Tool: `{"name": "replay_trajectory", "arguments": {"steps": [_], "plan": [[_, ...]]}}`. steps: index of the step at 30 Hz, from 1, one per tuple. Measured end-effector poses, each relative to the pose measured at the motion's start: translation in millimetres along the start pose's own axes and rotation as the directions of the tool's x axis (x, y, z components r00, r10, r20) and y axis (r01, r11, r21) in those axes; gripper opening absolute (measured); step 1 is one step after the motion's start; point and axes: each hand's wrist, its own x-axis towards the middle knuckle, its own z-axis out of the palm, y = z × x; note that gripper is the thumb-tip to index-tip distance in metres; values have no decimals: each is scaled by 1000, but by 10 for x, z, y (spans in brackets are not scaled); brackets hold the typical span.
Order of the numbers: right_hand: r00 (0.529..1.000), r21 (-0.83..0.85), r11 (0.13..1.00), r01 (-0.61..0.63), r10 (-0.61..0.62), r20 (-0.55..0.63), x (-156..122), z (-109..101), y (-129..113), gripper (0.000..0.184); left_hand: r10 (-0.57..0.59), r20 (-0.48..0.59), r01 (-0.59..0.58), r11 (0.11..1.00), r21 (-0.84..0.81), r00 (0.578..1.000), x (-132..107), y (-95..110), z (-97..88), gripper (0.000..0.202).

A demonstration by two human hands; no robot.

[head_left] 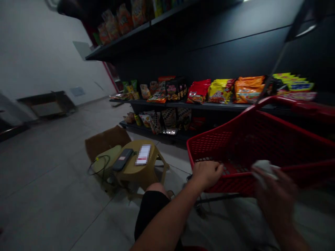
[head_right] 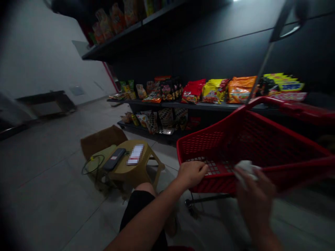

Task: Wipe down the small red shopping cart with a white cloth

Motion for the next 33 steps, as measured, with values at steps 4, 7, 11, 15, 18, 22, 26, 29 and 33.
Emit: {"name": "replay_trajectory", "arguments": {"steps": [4,7,11,15,18,22,26,29,33], "plan": [[924,-83,952,295,-262,279,-55,196,145,40,27,24,-28,999,17,999,59,-23,-23,47],[932,-218,939,264,-191,307,253,-118,381,46,60,57,-61,998,20,997,175,-68,-5,45],[998,-381,922,70,-63,30,779,-650,730,41,67,78,-69,997,25,995,212,-64,19,44],[987,-352,934,-67,11,-159,779,-563,724,38,40,93,-42,999,20,995,179,2,43,44],[998,-259,966,5,-21,-58,338,-155,461,41,31,112,-33,999,11,993,176,38,58,43],[879,-110,901,419,-373,296,-62,119,354,44,28,119,-33,999,33,992,201,7,62,43],[948,-225,925,306,-274,163,349,-392,840,40,15,110,-18,1000,21,994,243,-50,69,44],[967,-291,957,-14,-60,-246,845,-892,1169,40,0,128,0,1000,-2,992,275,-63,81,44],[943,-257,962,-92,2,-333,982,-953,1238,50,-3,143,6,1000,-19,990,299,-47,95,45]]}}
